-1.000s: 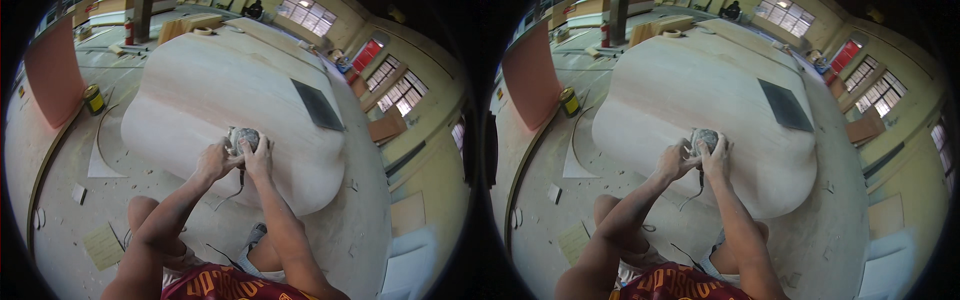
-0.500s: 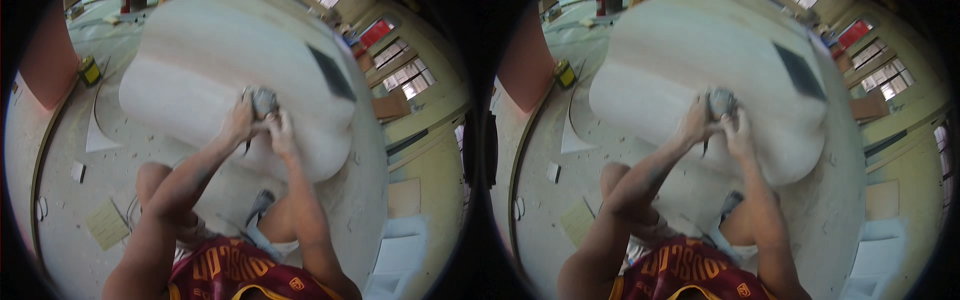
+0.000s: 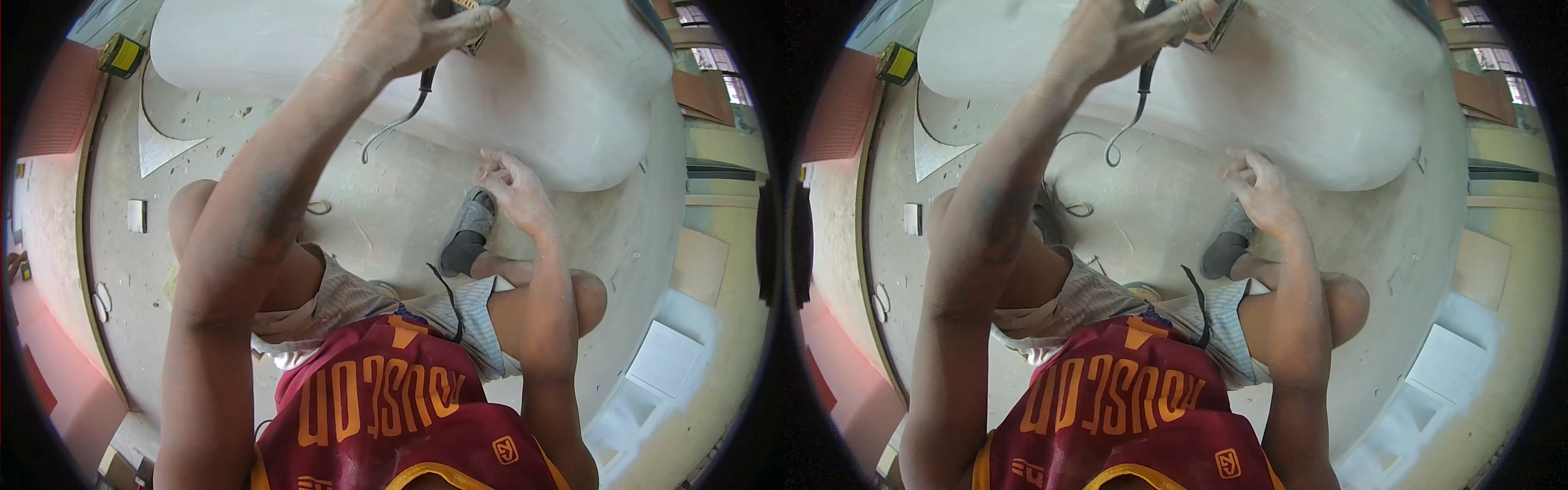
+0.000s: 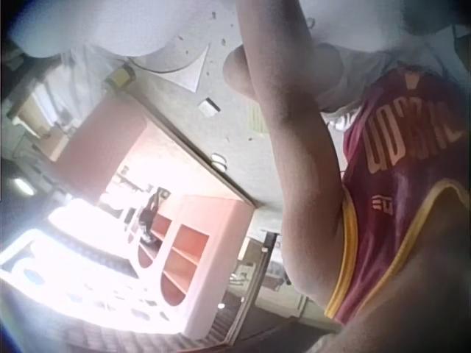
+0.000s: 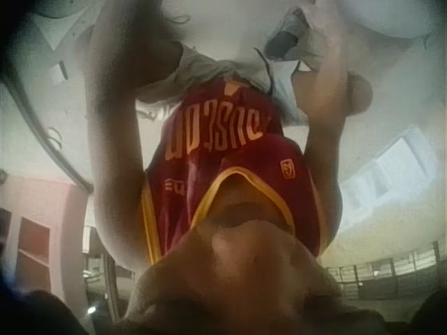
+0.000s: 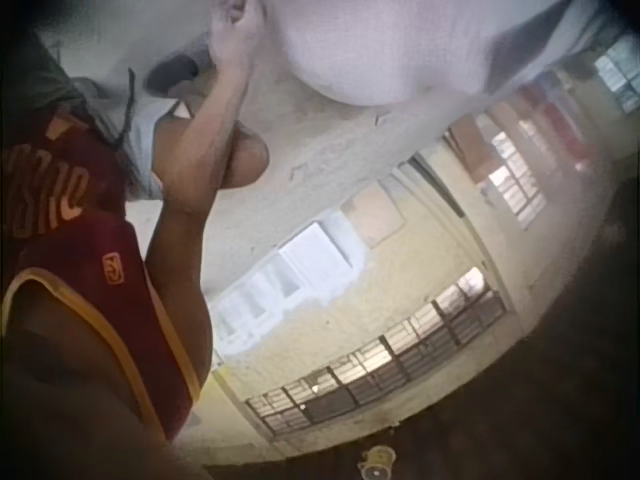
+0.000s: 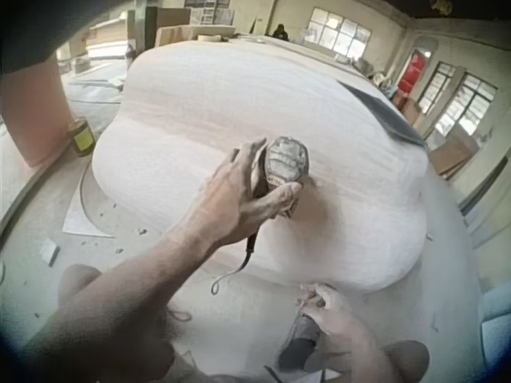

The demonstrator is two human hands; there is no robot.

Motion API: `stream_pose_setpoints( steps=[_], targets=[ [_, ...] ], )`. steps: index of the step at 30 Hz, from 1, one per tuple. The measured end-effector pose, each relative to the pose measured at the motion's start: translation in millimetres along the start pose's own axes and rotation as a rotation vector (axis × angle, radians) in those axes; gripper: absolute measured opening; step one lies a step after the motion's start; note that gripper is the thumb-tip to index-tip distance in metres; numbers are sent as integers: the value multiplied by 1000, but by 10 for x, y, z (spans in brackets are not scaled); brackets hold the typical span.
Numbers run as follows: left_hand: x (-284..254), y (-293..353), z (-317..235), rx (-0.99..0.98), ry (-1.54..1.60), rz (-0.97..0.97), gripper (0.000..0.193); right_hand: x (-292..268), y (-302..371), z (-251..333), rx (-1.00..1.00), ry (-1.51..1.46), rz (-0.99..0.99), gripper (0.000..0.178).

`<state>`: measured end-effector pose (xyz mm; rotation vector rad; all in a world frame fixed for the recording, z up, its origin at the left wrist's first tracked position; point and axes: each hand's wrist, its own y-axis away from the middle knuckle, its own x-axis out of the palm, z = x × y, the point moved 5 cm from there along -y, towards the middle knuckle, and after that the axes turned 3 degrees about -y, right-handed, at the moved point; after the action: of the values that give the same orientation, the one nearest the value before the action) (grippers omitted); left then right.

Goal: Using a power sander to smooth the surface of a large curved wooden structure.

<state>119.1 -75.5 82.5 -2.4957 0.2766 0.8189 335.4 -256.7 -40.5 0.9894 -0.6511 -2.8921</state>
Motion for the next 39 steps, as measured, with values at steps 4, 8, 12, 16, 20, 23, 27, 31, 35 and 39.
stream_pose_setpoints(
  steps=[4, 8, 12, 16, 20, 23, 27, 31, 35, 39],
  targets=[
    [3, -26, -142, -202, 147, 187, 95, 1, 199, 25, 43, 215, 94, 64],
    [139, -12, 4, -168, 266, 73, 72, 283, 215, 327, -63, 220, 127, 69],
    [217, -125, 343, -261, 154, 28, 77, 819, 221, 823, -385, 364, 183, 43],
    [206, -256, 347, -103, 186, 79, 83, 1085, 410, 1331, -547, 515, 233, 45],
    [360, -154, -76, 29, 195, 76, 82, 995, 512, 1394, -613, 430, 166, 44],
    [137, -261, 9, 40, 184, 75, 83, 905, 520, 1522, -656, 451, 130, 43],
    [-150, -222, 464, 50, -5, 20, 91, 731, 568, 1529, -765, 226, 86, 41],
    [-196, 51, 203, -98, -66, 22, 92, 443, 554, 1406, -671, 278, 132, 47],
    [-680, 373, 302, -131, -161, -72, 89, 80, 379, 1446, -701, 211, -6, 56],
    [-850, 735, 665, -258, -186, -122, 83, -774, 48, 1350, -642, -438, -309, 54]
  ],
)
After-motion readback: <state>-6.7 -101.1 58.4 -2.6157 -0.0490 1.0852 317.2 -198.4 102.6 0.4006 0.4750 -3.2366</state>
